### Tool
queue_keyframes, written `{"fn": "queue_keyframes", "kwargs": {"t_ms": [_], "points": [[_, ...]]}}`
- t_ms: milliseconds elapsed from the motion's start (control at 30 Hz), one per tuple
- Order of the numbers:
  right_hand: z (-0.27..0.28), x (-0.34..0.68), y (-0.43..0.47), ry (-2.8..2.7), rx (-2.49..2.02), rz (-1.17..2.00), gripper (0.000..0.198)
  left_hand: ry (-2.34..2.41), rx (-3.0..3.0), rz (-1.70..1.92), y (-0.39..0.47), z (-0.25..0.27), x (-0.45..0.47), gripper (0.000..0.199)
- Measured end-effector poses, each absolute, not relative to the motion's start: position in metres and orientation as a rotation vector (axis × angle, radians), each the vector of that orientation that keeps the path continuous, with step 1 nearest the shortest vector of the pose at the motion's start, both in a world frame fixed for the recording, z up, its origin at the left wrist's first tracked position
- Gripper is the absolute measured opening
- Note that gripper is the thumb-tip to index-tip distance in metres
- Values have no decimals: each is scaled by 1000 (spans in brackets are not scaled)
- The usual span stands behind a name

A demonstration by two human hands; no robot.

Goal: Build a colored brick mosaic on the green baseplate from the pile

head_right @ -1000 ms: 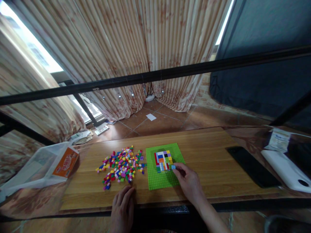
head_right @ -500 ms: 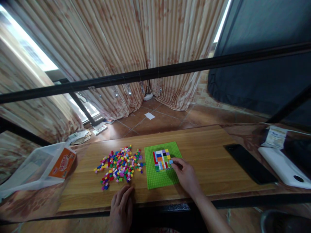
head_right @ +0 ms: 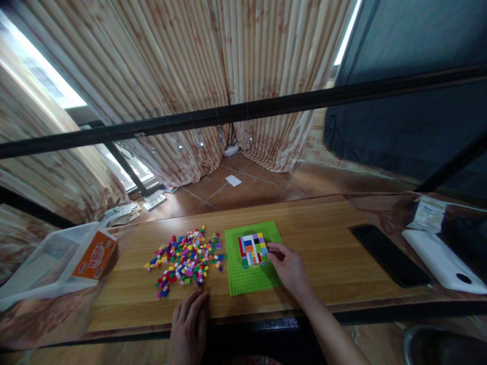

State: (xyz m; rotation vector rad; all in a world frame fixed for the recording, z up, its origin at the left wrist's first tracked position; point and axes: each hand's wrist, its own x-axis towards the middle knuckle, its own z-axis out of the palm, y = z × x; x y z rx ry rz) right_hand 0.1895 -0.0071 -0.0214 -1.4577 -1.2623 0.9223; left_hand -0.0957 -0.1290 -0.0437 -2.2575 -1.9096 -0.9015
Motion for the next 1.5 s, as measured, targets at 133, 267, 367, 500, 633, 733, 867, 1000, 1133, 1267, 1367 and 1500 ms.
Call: {"fn": "queue_keyframes", "kwargs": {"t_ms": [133,267,367,500,633,733,867,1000,1133,1267,1367,1500], "points": [[-20,191,-9,-1223,-1448,950,34,-1904,-2271,-888,-130,-42,-96,38],[-12,187,-9,-1138,-1510,992,44,-1922,-2268,-897,-131,-42,-95,38],[-6,182,-4,-1127,-1561,977,45,-1961,-2267,-889,-131,-42,-94,39],[-6,177,5,-1190,-1568,958,39,-1973,-2265,-894,-131,-40,-94,38],[-13,177,9,-1206,-1577,917,38,-1981,-2272,-897,-132,-40,-94,38],[-15,176,8,-1241,-1590,888,40,-1979,-2279,-889,-132,-40,-93,38],[-16,172,3,-1312,-1657,785,43,-1998,-2277,-879,-132,-38,-92,39],[-15,167,-1,-1443,-1697,590,48,-2016,-2262,-897,-132,-35,-90,38],[-12,167,-1,-1543,-1759,507,51,-2027,-2256,-920,-132,-29,-86,37],[-11,174,-2,-1506,-1728,614,52,-2067,-2255,-951,-131,-22,-85,34],[-14,186,-9,-1366,-1651,722,55,-2122,-2230,-1049,-128,-20,-85,31],[-18,211,-27,-1364,-1702,640,55,-2174,-2092,-1225,-121,-20,-84,26]]}}
